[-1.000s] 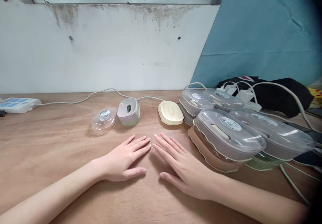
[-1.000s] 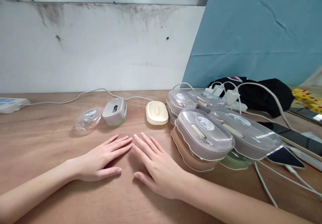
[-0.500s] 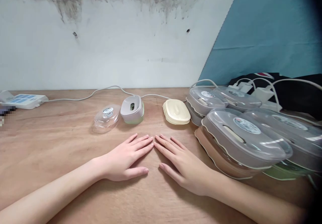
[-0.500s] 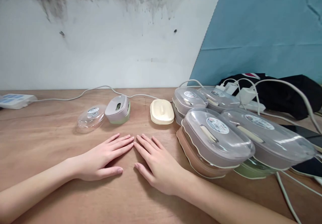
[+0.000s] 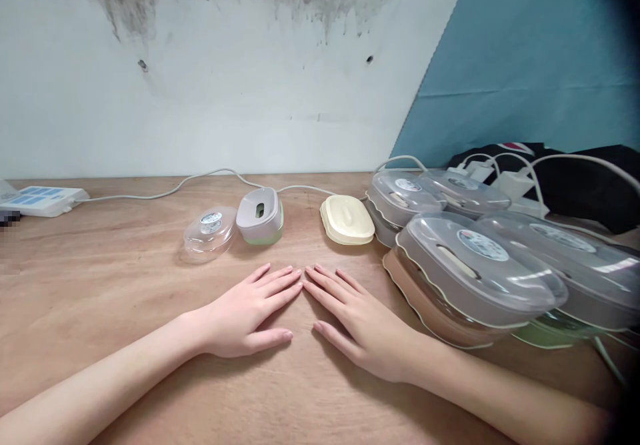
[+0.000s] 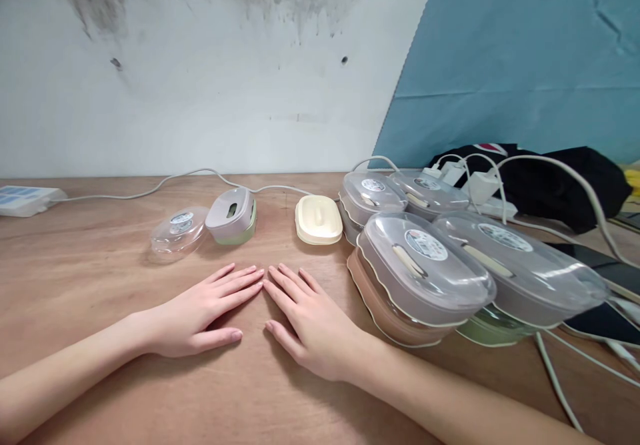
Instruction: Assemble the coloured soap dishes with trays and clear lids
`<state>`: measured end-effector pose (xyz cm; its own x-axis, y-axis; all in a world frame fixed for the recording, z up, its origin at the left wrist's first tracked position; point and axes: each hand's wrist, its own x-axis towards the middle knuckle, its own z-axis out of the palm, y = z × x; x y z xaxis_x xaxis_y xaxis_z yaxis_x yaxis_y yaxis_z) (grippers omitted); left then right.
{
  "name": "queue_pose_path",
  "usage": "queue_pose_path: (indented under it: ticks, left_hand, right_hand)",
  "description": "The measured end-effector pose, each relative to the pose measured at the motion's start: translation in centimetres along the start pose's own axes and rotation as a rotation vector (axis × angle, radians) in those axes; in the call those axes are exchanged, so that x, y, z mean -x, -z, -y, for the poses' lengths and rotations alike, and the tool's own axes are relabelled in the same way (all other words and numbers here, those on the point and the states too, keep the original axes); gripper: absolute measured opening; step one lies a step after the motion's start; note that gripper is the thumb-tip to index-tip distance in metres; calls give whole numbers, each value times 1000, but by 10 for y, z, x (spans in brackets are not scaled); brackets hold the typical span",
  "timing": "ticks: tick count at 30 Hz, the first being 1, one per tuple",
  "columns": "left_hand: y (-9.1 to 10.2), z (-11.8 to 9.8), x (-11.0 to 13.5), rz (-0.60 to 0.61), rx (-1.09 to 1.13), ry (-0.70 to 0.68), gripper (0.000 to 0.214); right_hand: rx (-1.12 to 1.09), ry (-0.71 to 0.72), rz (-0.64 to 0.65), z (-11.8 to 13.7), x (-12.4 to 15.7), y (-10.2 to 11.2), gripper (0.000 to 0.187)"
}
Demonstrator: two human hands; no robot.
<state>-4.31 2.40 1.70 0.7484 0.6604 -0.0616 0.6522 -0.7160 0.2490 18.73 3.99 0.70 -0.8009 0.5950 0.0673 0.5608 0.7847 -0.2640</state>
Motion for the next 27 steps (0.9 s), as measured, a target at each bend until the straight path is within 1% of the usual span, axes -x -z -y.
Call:
queue_pose_path:
  ticks: [7,11,12,14,17,18,20,23,27]
  left_hand:
    - [0,0,0,-21,26,-4,66]
    - [-1,0,0,-39,38,-7,66]
    - [-2,1,0,-40,40,-7,66]
    - [-2,1,1,-48,43,-12,64]
    - [-2,0,2,-55,50,-17,62]
    - [-1,0,2,-53,51,-16,62]
    - [-1,0,2,-47,47,-9,62]
    - [-1,0,2,-37,27,-2,61]
    - [0,1,2,-34,14,-10,61]
  right_hand:
    - [5,6,-10,0,1,1,56]
    - [-6,30,-37,0,2,-1,53]
    - [-4,25,-60,-1,1,-2,52]
    - [36,-61,-154,-4,0,-5,51]
    - [181,-312,-345,-11,-7,-9,53]
    - [235,-382,-383,-14,-11,-9,55]
    - [330,-466,-413,-18,-19,-8,57]
    - [441,-496,-398,-23,-29,-4,55]
    - [485,-457,-352,-22,-33,1,42]
